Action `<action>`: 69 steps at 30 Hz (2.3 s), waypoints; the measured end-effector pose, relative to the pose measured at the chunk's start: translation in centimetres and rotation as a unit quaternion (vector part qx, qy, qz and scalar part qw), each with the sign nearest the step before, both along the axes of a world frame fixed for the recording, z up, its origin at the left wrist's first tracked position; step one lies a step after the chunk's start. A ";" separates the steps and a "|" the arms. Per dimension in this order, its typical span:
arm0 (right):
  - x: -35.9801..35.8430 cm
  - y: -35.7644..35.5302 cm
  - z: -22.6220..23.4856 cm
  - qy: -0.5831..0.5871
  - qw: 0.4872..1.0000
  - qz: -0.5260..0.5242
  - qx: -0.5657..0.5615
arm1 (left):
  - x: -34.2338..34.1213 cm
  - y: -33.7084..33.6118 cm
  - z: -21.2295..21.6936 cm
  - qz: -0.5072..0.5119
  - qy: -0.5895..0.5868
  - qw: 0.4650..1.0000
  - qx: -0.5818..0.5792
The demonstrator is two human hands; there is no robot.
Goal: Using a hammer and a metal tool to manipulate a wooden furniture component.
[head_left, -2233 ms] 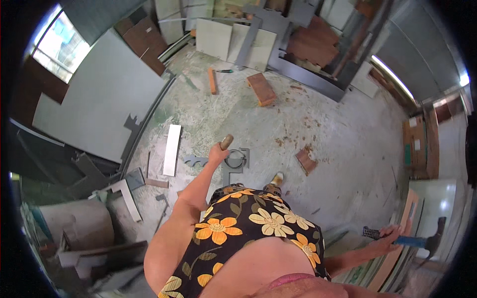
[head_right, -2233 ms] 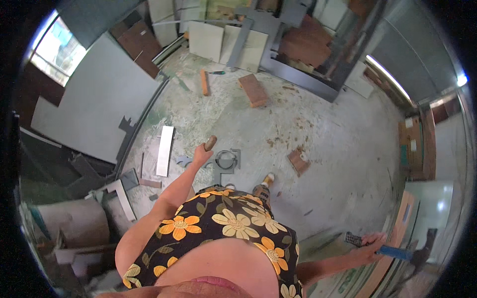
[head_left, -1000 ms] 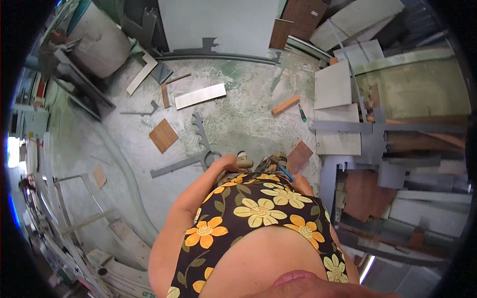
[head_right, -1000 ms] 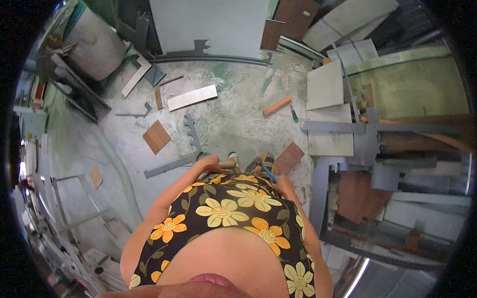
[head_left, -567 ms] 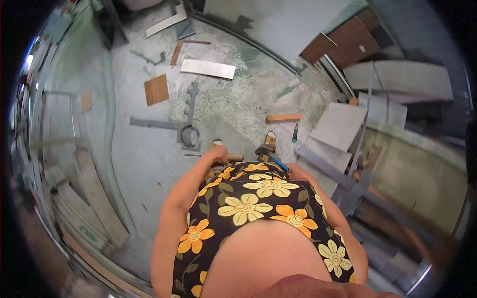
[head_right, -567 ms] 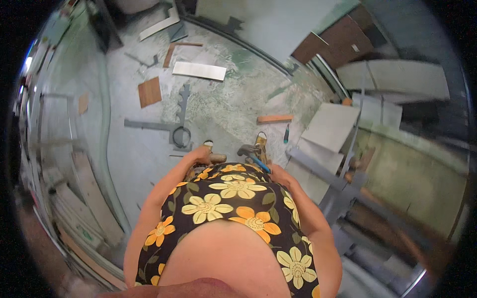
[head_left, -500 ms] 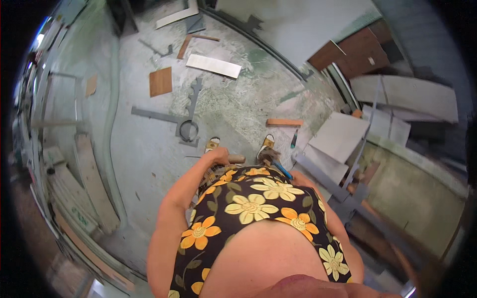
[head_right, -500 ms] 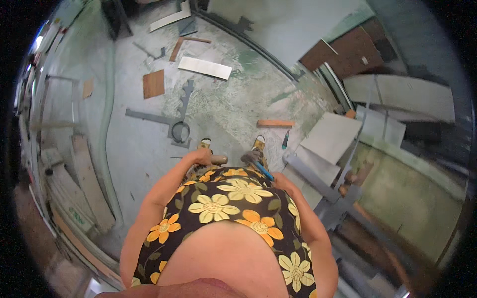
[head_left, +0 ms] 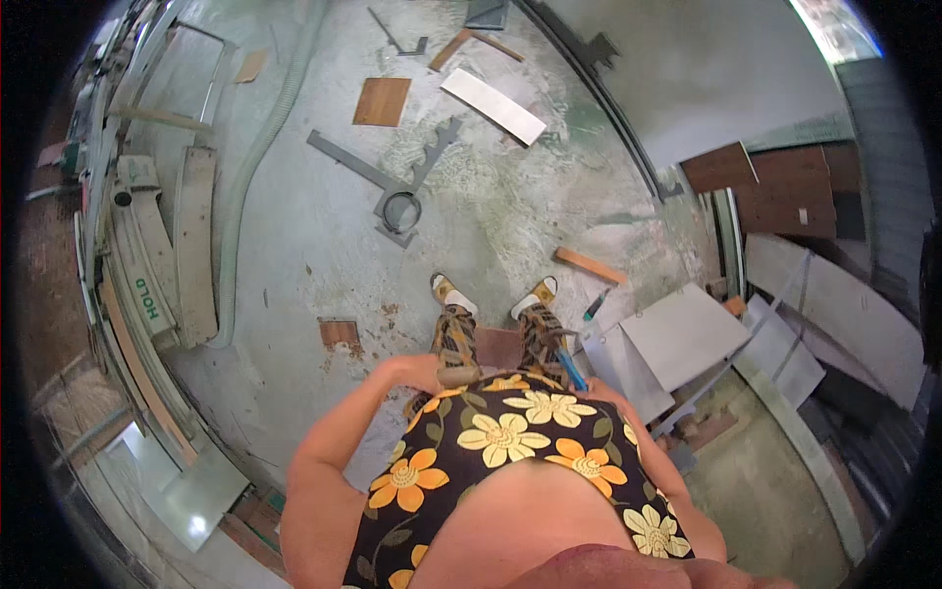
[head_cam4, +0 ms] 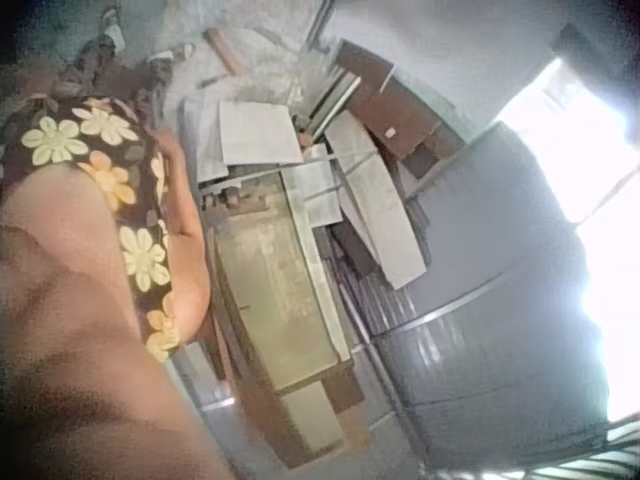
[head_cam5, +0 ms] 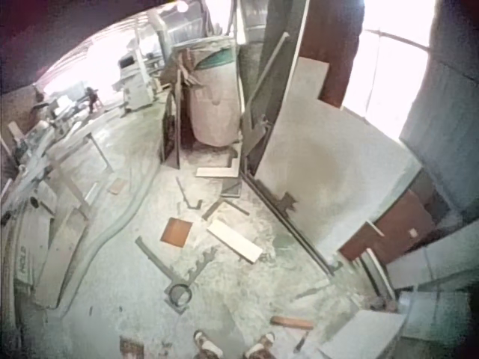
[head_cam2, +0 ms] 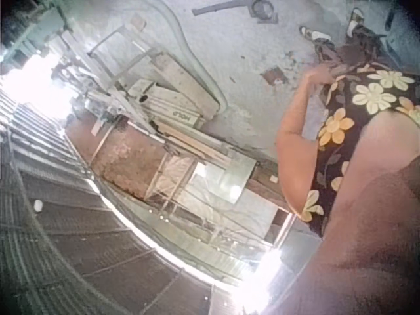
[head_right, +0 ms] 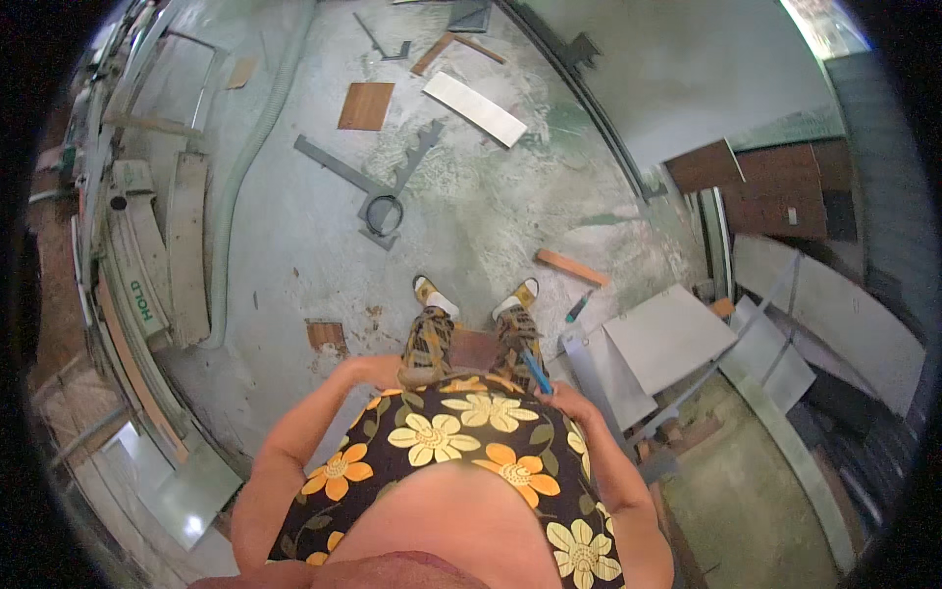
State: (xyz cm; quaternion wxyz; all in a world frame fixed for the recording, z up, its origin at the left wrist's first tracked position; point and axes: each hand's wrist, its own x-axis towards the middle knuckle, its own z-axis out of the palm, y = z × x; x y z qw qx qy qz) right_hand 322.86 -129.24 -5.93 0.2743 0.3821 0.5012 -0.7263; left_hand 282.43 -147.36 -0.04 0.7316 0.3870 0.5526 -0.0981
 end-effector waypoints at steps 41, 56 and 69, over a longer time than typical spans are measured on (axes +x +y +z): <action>-22.8 -0.8 -14.6 -0.157 0.987 -0.012 -0.043 | -10.8 2.4 -26.2 0.213 0.130 0.958 0.139; -32.1 7.8 -39.2 -0.032 0.980 -0.018 0.194 | -10.9 7.2 -43.5 0.125 0.205 0.948 0.208; -31.2 11.3 -38.0 0.046 0.965 0.023 0.258 | -10.6 3.1 -44.1 -0.021 0.221 0.944 0.243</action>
